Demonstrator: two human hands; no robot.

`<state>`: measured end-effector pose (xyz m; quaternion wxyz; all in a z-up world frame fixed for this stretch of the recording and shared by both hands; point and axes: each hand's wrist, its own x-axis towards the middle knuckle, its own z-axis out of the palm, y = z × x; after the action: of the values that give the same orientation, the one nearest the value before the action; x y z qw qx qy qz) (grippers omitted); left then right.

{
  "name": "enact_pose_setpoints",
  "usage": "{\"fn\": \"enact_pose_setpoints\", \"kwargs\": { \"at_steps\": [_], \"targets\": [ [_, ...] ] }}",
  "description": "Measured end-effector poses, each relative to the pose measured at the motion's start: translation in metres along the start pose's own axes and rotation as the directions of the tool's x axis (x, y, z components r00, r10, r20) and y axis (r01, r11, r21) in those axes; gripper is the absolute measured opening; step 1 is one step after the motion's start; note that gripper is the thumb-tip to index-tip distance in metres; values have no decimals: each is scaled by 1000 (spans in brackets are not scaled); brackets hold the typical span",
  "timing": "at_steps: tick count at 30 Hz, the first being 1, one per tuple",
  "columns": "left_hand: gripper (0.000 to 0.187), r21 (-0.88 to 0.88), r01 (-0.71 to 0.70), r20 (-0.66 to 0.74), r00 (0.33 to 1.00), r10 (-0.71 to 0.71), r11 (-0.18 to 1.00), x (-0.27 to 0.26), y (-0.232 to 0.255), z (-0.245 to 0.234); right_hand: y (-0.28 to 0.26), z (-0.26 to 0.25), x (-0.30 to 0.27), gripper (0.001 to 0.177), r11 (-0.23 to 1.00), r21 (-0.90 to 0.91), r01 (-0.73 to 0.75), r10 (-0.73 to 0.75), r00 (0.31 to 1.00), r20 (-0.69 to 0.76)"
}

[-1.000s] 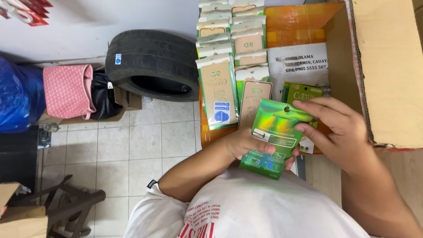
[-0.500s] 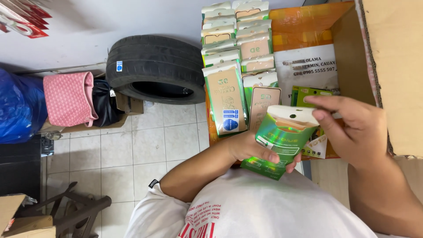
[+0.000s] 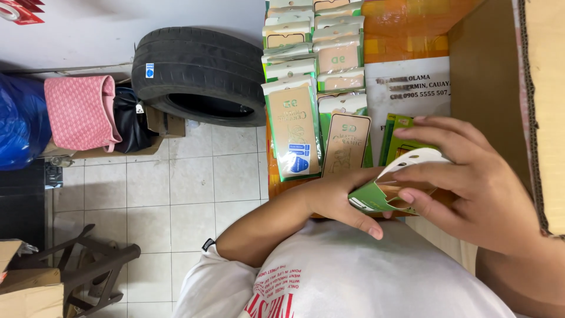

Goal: Sorting and packing mobile phone screen protectors into a cardboard box.

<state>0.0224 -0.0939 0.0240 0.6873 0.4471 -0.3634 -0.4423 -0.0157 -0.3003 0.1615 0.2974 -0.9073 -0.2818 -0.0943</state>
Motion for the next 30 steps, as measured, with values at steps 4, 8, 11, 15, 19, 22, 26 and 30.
{"fn": "enact_pose_setpoints", "kwargs": {
  "at_steps": [4, 8, 11, 15, 19, 22, 26, 30],
  "targets": [
    [82, 360, -139, 21, 990, 141, 923, -4, 11, -4, 5, 2, -9, 20, 997, 77, -16, 11, 998, 63],
    [88, 259, -131, -18, 990, 140, 957, -11, 4, 0, 0, 5, -12, 13, 999, 45, -25, 26, 999, -27],
    [86, 144, -52, -23, 998, 56, 988, -16, -8, 3, -9, 8, -12, 5, 995, 97, -38, 54, 983, -174],
    [83, 127, -19, -25, 999, 22, 992, -26, -12, 6, -3, 35, -31, 6, 987, 162, -23, 69, 956, -284],
    [82, 146, -19, -45, 999, 26, 989, -44, -21, 3, 24, -9, -38, 3, 984, 176, -2, 61, 942, -331],
    [78, 113, -17, -86, 996, 27, 993, -59, -37, -4, 48, 8, -38, 5, 982, 188, 13, 57, 931, -360],
    [92, -605, -219, -175, 974, 141, 765, -67, -66, -14, 40, 80, -25, 10, 979, 205, 23, 61, 917, -395],
    [85, -530, -308, -333, 933, 140, 790, -64, -48, -1, 12, 127, 4, 15, 978, 208, 34, 63, 893, -446]
  ]
}}
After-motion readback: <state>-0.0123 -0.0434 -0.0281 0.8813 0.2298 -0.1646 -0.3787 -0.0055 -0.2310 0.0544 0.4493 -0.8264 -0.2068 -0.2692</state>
